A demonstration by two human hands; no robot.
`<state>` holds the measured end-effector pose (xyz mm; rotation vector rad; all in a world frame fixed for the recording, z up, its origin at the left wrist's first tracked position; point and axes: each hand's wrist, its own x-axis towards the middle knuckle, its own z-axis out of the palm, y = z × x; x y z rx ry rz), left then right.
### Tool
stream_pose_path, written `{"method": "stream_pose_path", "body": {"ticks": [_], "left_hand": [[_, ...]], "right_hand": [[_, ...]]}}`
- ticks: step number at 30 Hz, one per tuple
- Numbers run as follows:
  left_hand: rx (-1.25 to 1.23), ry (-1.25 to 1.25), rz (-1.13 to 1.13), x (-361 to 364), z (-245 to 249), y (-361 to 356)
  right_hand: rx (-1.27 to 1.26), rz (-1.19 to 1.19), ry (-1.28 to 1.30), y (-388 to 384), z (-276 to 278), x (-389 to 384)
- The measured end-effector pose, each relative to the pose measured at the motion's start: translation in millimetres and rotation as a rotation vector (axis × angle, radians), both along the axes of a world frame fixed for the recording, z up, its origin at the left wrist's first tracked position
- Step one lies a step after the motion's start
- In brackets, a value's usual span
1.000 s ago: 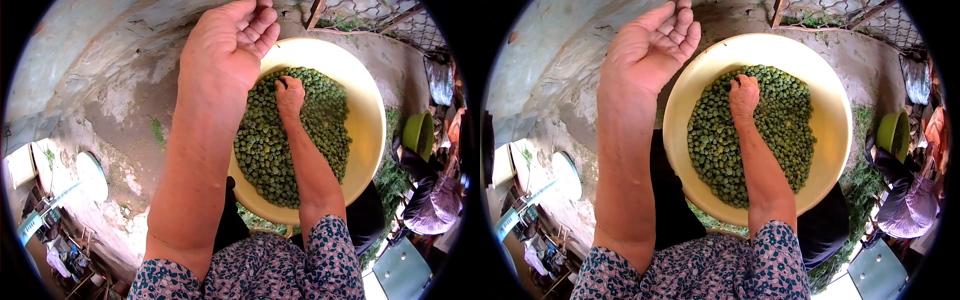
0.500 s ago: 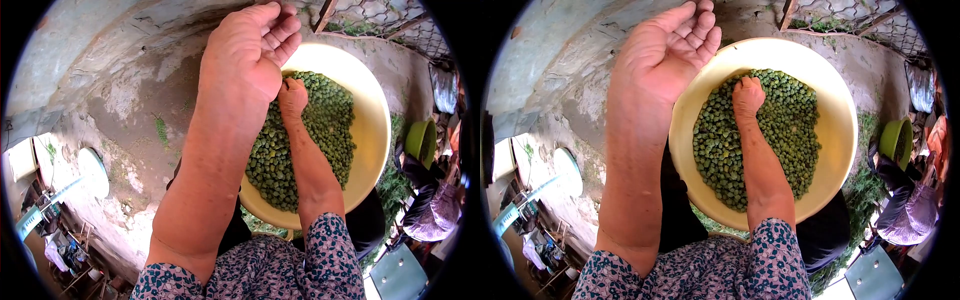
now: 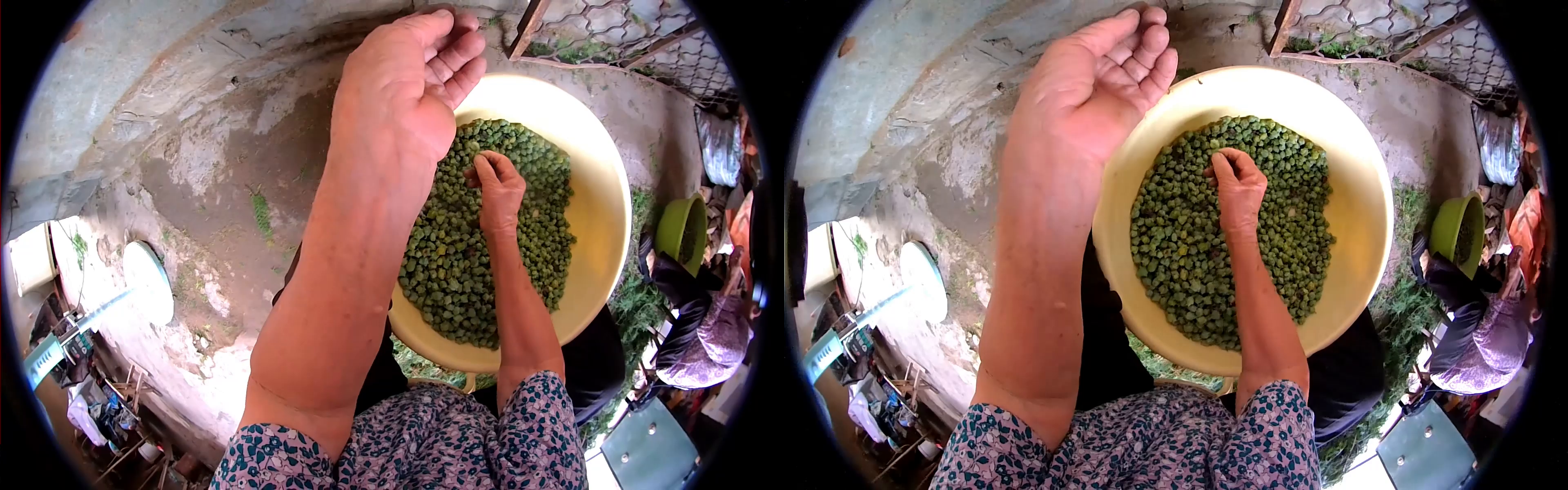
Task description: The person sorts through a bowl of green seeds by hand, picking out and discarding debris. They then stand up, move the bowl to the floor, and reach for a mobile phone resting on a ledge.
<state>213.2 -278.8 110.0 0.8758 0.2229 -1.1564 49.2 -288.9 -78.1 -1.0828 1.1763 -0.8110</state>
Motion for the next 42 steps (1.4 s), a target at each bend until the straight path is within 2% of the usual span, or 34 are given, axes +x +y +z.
{"method": "stream_pose_path", "body": {"ticks": [2,4,5,7,8,9,11,12,14,19,21,22,24,27,29,31,33,34,36,37,38,39,41,42], "left_hand": [[-0.020,0.008,0.019,-1,-5,0],[-0.061,-0.367,-0.175,-5,-6,2],[-0.065,-0.370,-0.173,-6,-5,0],[0.040,-1.401,-0.510,-11,-3,-4],[0.105,-1.579,-0.608,-17,-5,0],[0.029,-1.561,-0.660,-19,-13,0],[-0.107,-1.851,-0.667,-20,-23,2],[-0.102,-1.843,-0.677,-20,-21,4],[-0.216,-1.593,-0.876,-19,-12,2],[-0.223,-1.509,-0.900,-18,-12,-1],[-0.204,-1.591,-0.768,-21,-10,1],[-0.205,-1.590,-0.770,-21,-12,1],[-0.239,-1.776,-0.756,-19,-15,-1],[-0.199,-1.880,-0.884,-19,-12,-1],[-0.160,-1.906,-0.924,-19,-14,0],[-0.120,-1.931,-0.963,-17,-20,4],[-0.302,-2.090,-0.575,-14,-36,12],[-0.306,-2.089,-0.575,-15,-40,12],[-0.293,-2.057,-0.332,-19,-43,6],[-0.299,-2.054,-0.331,-18,-32,5],[-0.178,-1.958,-0.594,-16,-18,5],[-0.057,-1.840,-0.848,-16,-6,5],[-0.021,-1.763,-0.905,-19,-4,2],[-0.048,-1.704,-0.906,-17,-6,2]], "right_hand": [[-0.050,-0.027,-0.081,3,13,1],[-0.096,-0.062,-0.209,5,26,-1],[-0.101,-0.060,-0.212,6,35,-1],[-0.167,-0.045,-0.274,8,57,-1],[-0.230,-0.003,-0.250,8,68,-2],[-0.225,0.014,-0.263,8,80,-3],[-0.259,0.014,-0.338,9,101,-2],[-0.287,0.046,-0.337,9,109,-3],[-0.289,0.081,-0.387,9,119,-5],[-0.282,0.121,-0.366,6,129,-10],[-0.169,0.111,-0.438,3,129,-15],[-0.162,0.104,-0.401,2,127,-17],[-0.169,0.103,-0.336,-5,126,-26],[-0.175,0.046,-0.132,-22,122,-47],[-0.173,-0.081,-0.079,-45,118,-73],[-0.174,-0.143,-0.351,-85,98,-119],[0.085,-0.450,-0.770,-116,89,-151],[0.104,-0.556,-0.781,-133,79,-172],[0.077,-0.538,-0.785,-127,71,-180],[0.059,-0.515,-0.792,-122,67,-180],[0.056,-0.502,-0.744,-116,61,-177],[0.091,-0.620,-0.720,-106,66,-161],[0.094,-0.551,-0.705,-95,42,-159],[0.112,-0.627,-0.598,-80,49,-142]]}}
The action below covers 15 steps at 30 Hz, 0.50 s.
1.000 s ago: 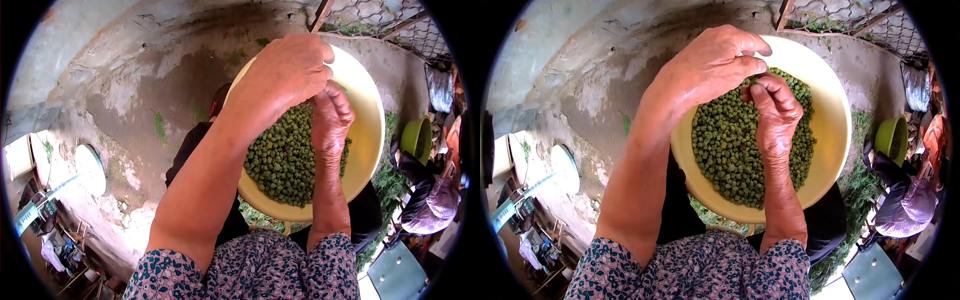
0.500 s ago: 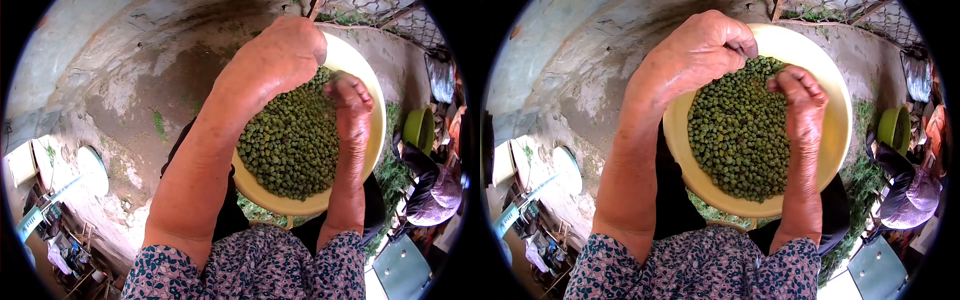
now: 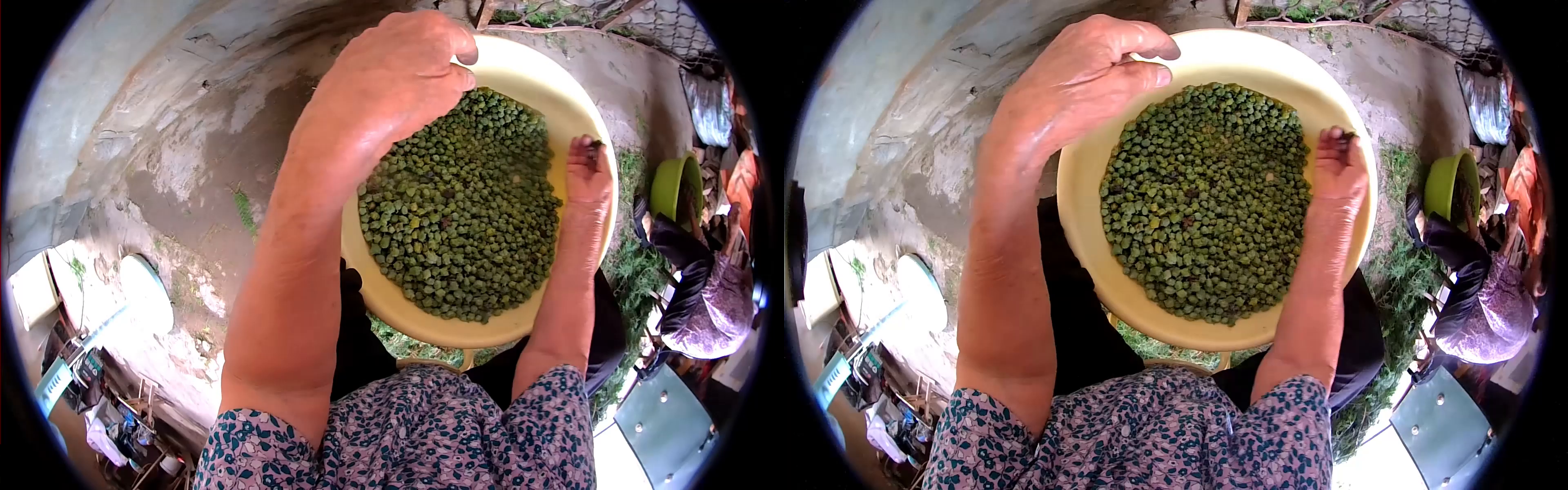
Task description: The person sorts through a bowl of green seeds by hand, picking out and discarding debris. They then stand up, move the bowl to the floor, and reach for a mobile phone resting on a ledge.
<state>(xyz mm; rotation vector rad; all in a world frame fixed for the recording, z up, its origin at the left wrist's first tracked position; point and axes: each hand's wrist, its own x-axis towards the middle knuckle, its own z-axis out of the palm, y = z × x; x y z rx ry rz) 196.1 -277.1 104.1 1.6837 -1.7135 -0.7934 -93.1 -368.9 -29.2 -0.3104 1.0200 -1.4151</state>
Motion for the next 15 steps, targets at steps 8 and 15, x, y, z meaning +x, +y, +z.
{"method": "stream_pose_path", "body": {"ticks": [8,15], "left_hand": [[-0.014,0.025,-0.008,4,1,-2],[-0.006,0.043,-0.020,6,2,-4]], "right_hand": [[-0.026,0.370,1.113,56,-90,55],[-0.150,0.664,1.907,84,-117,81]]}}
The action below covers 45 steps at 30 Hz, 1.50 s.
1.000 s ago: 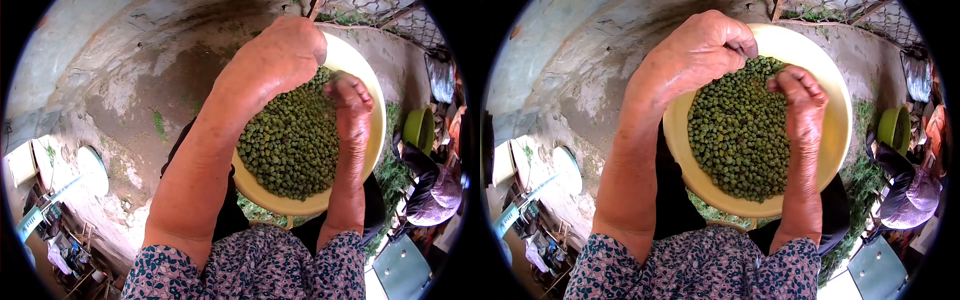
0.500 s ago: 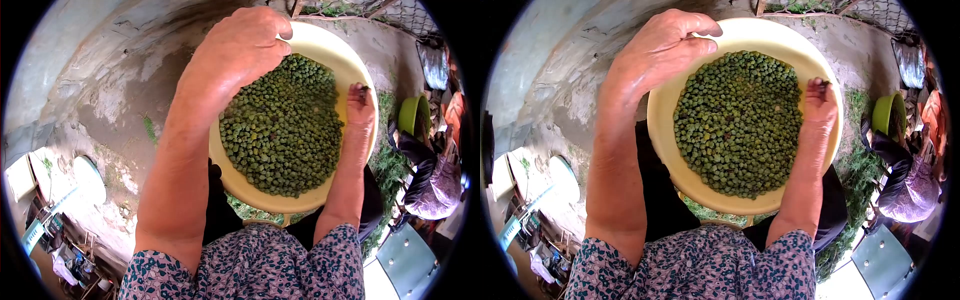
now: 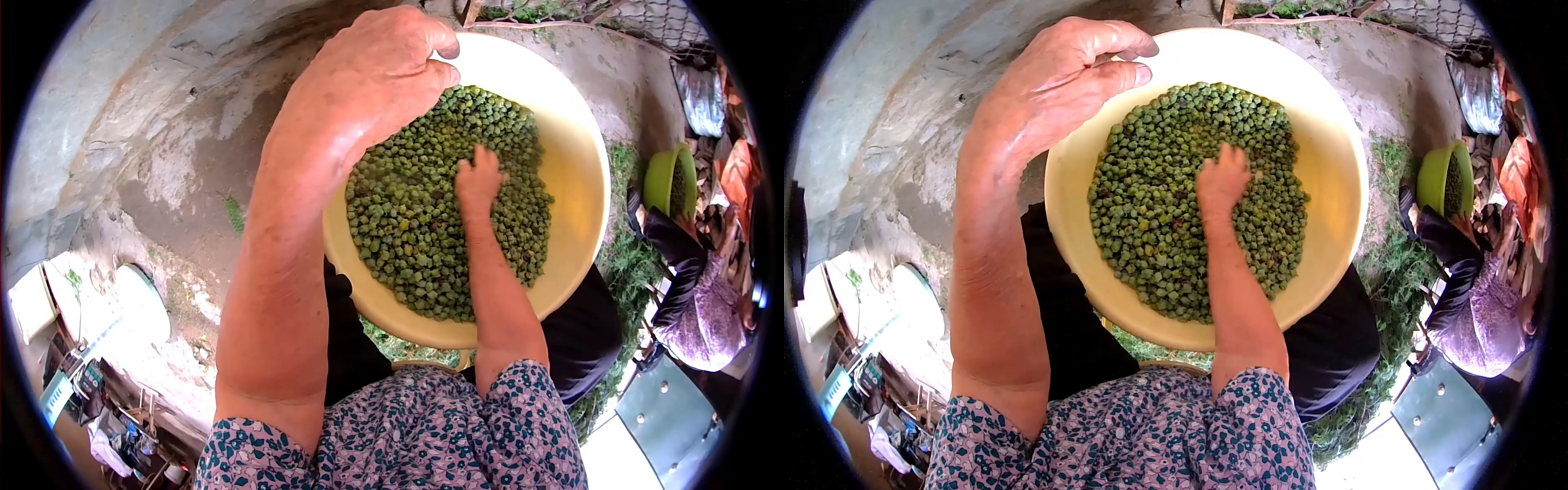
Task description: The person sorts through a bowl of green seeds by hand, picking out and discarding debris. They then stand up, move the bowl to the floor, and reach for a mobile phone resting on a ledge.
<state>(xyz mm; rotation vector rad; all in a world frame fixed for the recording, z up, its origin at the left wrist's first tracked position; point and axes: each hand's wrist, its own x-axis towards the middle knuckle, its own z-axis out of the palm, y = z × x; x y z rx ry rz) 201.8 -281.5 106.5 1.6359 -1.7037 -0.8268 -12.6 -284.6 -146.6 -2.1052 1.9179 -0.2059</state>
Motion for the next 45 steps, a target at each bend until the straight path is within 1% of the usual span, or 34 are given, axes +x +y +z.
{"method": "stream_pose_path", "body": {"ticks": [1,3,4,5,6,7,8,10,11,13,14,15,16,17,18,19,20,21,22,23,24,26,28,29,30,32,33,35,36,38,42,44,45], "left_hand": [[0.006,-0.017,-0.020,0,0,0],[0.010,-0.028,-0.048,-2,1,0],[-0.007,-0.043,-0.017,-4,1,1],[-0.024,-0.060,0.013,-5,1,2],[-0.024,-0.058,0.009,-6,1,2],[-0.027,-0.063,0.007,-6,-1,2],[-0.029,-0.067,0.007,-5,-1,1],[-0.001,-0.022,-0.015,-3,-3,-1],[0.027,0.021,-0.033,-1,-3,-1],[0.028,0.000,-0.034,-1,-1,-2],[0.025,-0.023,-0.036,-1,0,-2],[0.027,-0.024,-0.032,-2,1,-1],[0.026,-0.040,-0.003,-3,1,0],[0.025,-0.056,0.026,-3,2,1],[0.026,-0.056,0.029,-2,3,1],[-0.035,-0.106,-0.006,-1,4,1],[-0.096,-0.156,-0.041,0,6,0],[-0.096,-0.156,-0.041,0,10,-1],[-0.050,-0.087,-0.050,0,15,-1],[-0.004,-0.018,-0.058,0,18,-1],[-0.004,-0.019,-0.059,-1,18,0],[-0.063,-0.021,-0.058,-3,18,2],[-0.094,-0.062,-0.063,-5,16,3],[-0.129,-0.101,-0.068,-5,15,3],[-0.129,-0.102,-0.068,-5,12,2],[-0.056,-0.033,-0.029,-4,4,-1],[-0.054,-0.035,-0.028,-4,4,-1],[-0.017,-0.034,-0.040,-5,6,-2],[-0.015,-0.034,-0.039,-7,14,-3],[0.277,-0.074,0.004,-12,36,-6],[0.266,-0.066,0.010,-10,30,-4],[-0.033,-0.034,-0.033,-9,23,5],[-0.032,-0.034,-0.032,-8,24,5]], "right_hand": [[-0.014,0.039,-0.046,8,6,15],[0.005,0.202,-0.037,22,13,35],[-0.037,0.198,-0.012,34,30,50],[-0.007,0.239,-0.240,40,31,58],[0.085,0.279,-0.398,50,34,65],[0.149,0.312,-0.410,59,61,72],[0.001,0.400,-0.507,67,68,74],[-0.107,0.394,-0.735,76,72,75],[-0.104,0.393,-0.734,74,75,72],[0.102,0.206,-0.920,64,80,57],[0.012,0.141,-0.859,53,74,47],[0.136,0.009,-0.790,40,73,30],[0.159,-0.157,-0.705,25,68,15],[-0.008,-0.146,-0.678,12,53,-5],[-0.022,-0.270,-0.764,0,52,-19],[-0.099,-0.307,-0.777,-11,34,-39],[-0.130,-0.388,-0.746,-19,30,-51],[-0.088,-0.484,-0.776,-26,31,-59],[-0.088,-0.484,-0.775,-33,23,-72],[-0.121,-0.463,-0.642,-41,8,-86],[-0.153,-0.441,-0.510,-44,7,-86],[-0.121,-0.485,-0.513,-47,5,-85],[-0.284,-0.128,-0.412,-42,19,-68],[-0.174,-0.141,-0.519,-36,30,-52],[-0.175,-0.141,-0.520,-30,29,-43],[0.112,-0.037,-0.443,-21,22,-30],[0.114,-0.037,-0.445,-17,18,-25],[-0.014,0.036,-0.171,-9,8,-19],[-0.012,0.037,-0.171,-7,4,-20],[-0.046,0.061,-0.154,-6,-1,-21],[-0.052,0.018,-0.148,-4,-1,-19],[-0.072,-0.004,-0.235,-4,1,-19],[-0.072,-0.003,-0.235,-5,-4,-23]]}}
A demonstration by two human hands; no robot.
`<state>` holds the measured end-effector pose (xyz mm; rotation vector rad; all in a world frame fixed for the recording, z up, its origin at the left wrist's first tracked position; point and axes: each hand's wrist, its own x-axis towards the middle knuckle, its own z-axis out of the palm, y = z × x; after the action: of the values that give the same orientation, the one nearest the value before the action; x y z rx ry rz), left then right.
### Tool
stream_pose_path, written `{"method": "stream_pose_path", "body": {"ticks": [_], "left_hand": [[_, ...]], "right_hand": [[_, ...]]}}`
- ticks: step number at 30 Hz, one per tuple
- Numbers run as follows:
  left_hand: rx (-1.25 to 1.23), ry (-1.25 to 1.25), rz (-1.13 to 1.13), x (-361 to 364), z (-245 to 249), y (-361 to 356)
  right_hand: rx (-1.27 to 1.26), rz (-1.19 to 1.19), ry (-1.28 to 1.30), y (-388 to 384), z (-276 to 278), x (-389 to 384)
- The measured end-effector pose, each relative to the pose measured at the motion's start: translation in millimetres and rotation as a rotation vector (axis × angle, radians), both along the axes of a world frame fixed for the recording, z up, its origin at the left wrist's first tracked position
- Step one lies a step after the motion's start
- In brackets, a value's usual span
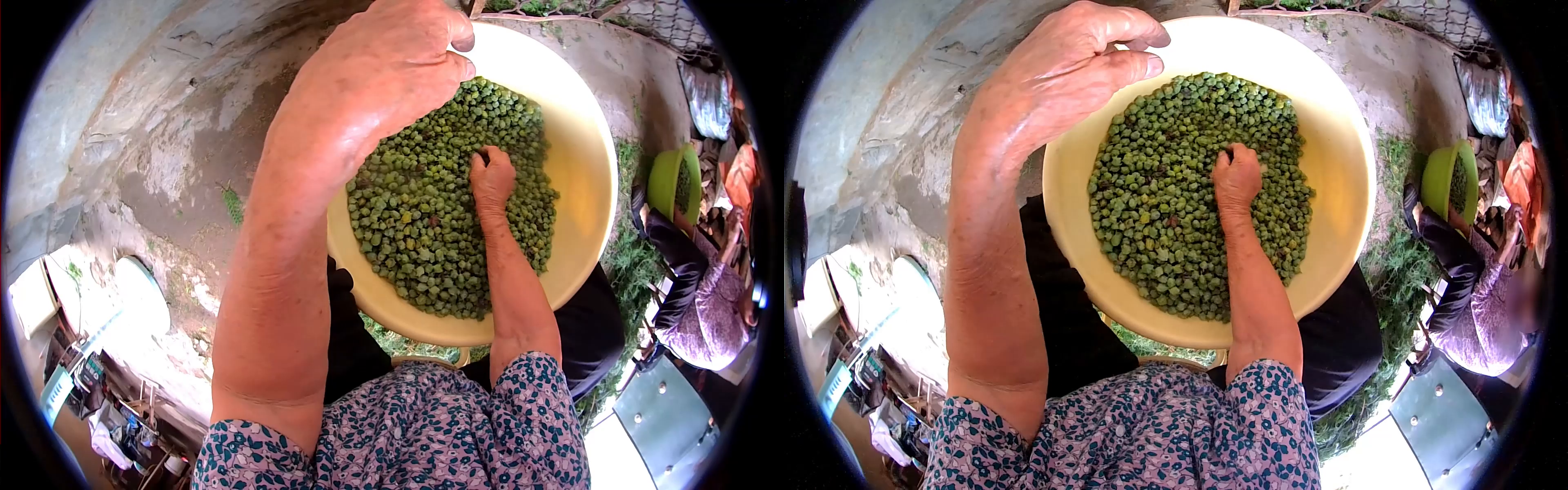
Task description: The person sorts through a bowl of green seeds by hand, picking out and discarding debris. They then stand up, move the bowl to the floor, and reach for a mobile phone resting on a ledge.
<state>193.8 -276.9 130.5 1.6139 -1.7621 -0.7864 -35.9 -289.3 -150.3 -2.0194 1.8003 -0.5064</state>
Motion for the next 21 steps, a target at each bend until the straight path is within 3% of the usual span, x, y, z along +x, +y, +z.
{"method": "stream_pose_path", "body": {"ticks": [3,5,12,14,17,21], "left_hand": [[0.115,0.057,-0.006,3,-3,-5],[0.007,0.010,0.016,2,-18,-6],[-0.009,-0.059,0.029,0,-19,-7],[0.091,-0.075,0.021,-1,-15,-9],[0.047,-0.070,0.025,-1,-18,-7],[0.075,-0.042,-0.024,0,-8,-6]], "right_hand": [[-0.081,0.024,-0.053,-3,-5,-8],[0.137,-0.107,-0.207,-4,10,-6],[0.170,-0.068,-0.297,-10,6,-16],[0.130,-0.043,-0.375,-8,12,-17],[0.036,-0.010,-0.444,-7,14,-17],[-0.025,0.035,-0.376,-4,26,-12]]}}
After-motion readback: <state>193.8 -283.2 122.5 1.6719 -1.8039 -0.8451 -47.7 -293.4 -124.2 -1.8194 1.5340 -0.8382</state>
